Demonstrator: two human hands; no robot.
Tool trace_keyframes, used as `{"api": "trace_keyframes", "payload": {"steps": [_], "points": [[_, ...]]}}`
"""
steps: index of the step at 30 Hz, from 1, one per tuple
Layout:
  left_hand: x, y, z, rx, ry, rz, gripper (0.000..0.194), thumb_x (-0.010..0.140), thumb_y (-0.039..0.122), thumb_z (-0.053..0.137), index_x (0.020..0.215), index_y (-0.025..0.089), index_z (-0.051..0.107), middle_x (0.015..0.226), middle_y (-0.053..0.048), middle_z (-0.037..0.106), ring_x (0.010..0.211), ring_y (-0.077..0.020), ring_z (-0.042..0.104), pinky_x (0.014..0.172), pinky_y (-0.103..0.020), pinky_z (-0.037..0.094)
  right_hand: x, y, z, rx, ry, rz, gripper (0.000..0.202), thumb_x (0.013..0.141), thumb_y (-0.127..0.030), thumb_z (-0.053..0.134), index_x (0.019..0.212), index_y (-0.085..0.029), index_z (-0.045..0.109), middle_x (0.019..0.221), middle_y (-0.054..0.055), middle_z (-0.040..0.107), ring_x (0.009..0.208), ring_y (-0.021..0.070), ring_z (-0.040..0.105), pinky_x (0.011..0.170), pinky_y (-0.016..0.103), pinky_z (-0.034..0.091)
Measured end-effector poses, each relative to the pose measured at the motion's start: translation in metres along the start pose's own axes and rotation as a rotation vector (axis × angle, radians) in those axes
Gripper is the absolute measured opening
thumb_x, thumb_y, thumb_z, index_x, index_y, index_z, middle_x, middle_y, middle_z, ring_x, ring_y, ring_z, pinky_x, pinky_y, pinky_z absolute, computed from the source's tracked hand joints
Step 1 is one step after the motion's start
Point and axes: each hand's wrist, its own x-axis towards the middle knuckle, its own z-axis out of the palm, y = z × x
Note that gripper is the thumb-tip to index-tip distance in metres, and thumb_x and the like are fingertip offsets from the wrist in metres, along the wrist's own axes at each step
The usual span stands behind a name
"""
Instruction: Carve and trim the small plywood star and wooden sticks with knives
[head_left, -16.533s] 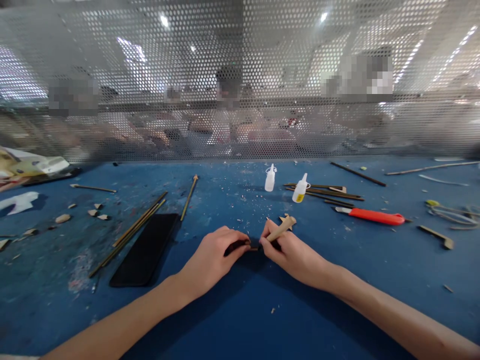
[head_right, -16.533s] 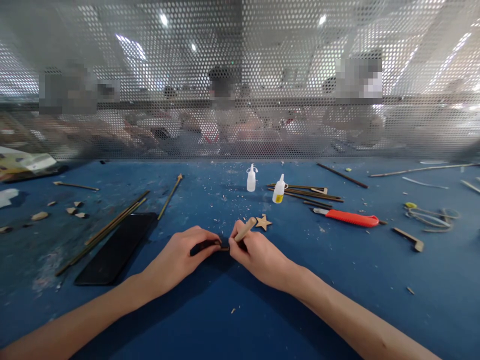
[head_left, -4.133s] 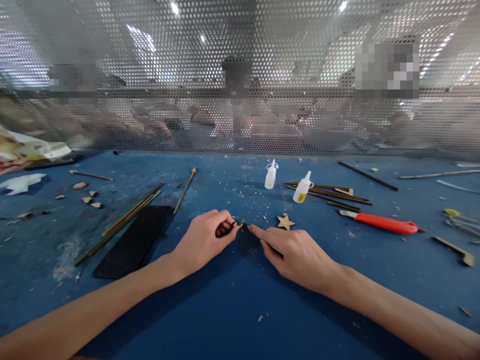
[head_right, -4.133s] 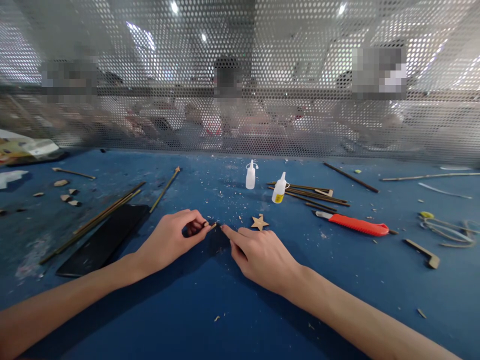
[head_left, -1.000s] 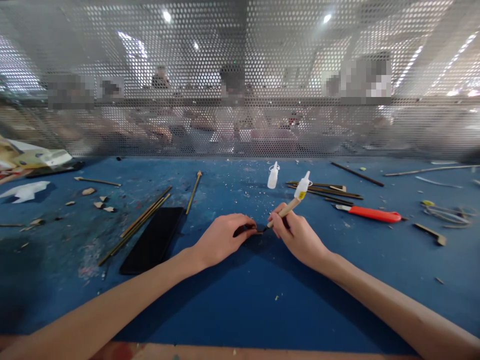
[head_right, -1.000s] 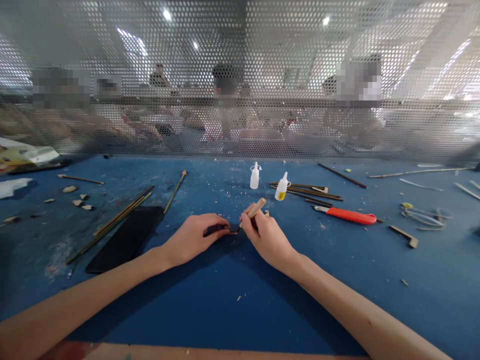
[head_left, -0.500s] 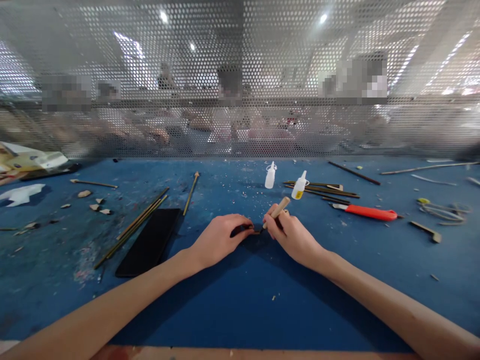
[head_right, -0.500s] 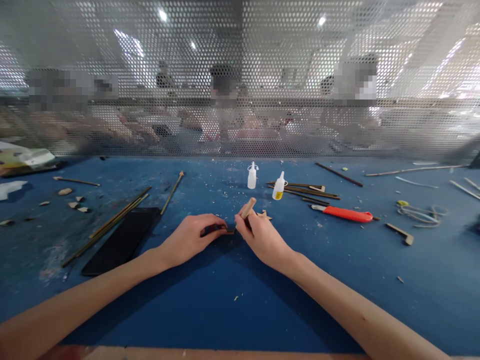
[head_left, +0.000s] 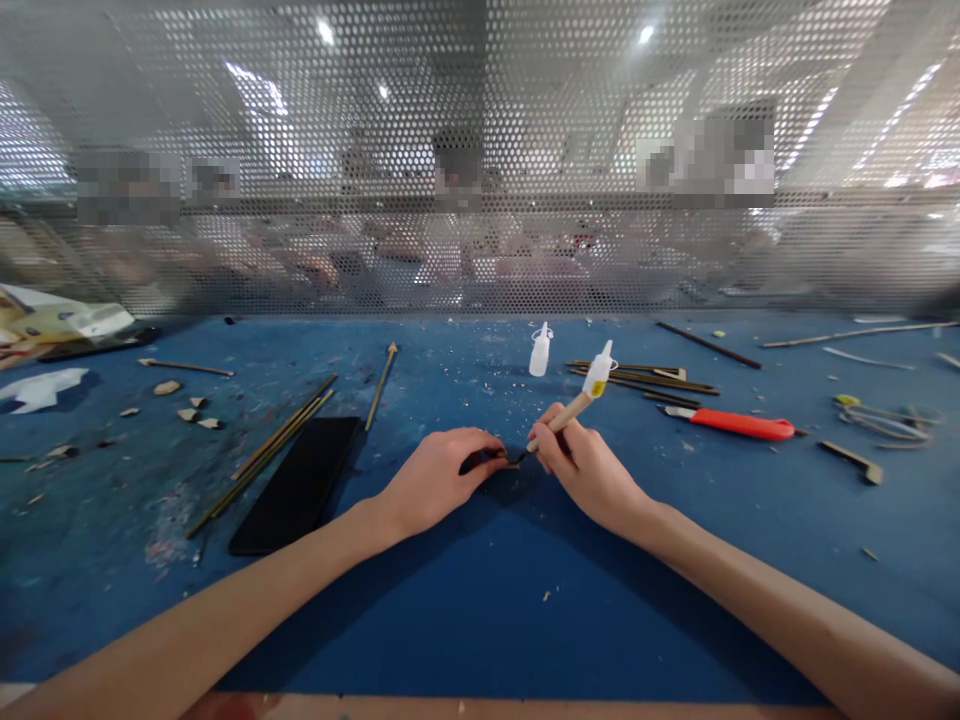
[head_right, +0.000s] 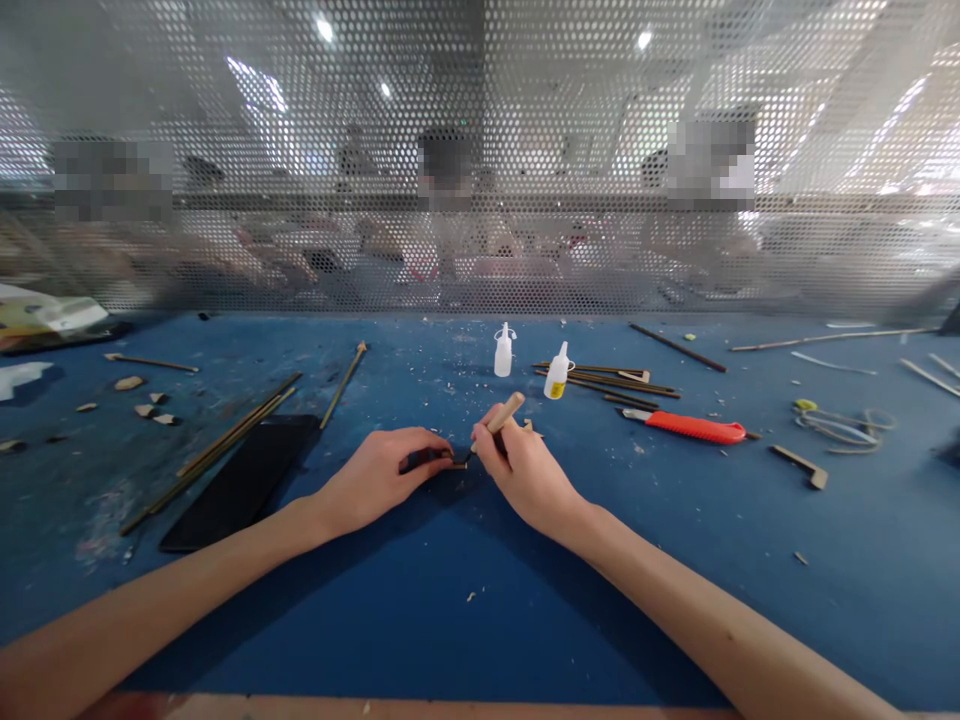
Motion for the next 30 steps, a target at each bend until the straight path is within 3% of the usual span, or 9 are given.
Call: {"api": "trace_keyframes", "payload": {"steps": [30], "points": [[0.001, 0.000, 0.001, -0.023, 0.010, -0.010, 0.013, 0.096, 0.025, 0.064, 0.104, 0.020, 0.072, 0.105, -0.002, 0.075, 0.092, -0.0179, 0.069, 0.089, -0.030, 0.052, 0.000, 0.012, 0.008, -0.104, 0.007, -0.054, 0.029, 0.102, -0.039, 0.037, 0.087, -0.020, 0.052, 0.075, 0.004, 0.063, 0.060, 0.0152, 0.055, 0.060, 0.031, 0.041]]}}
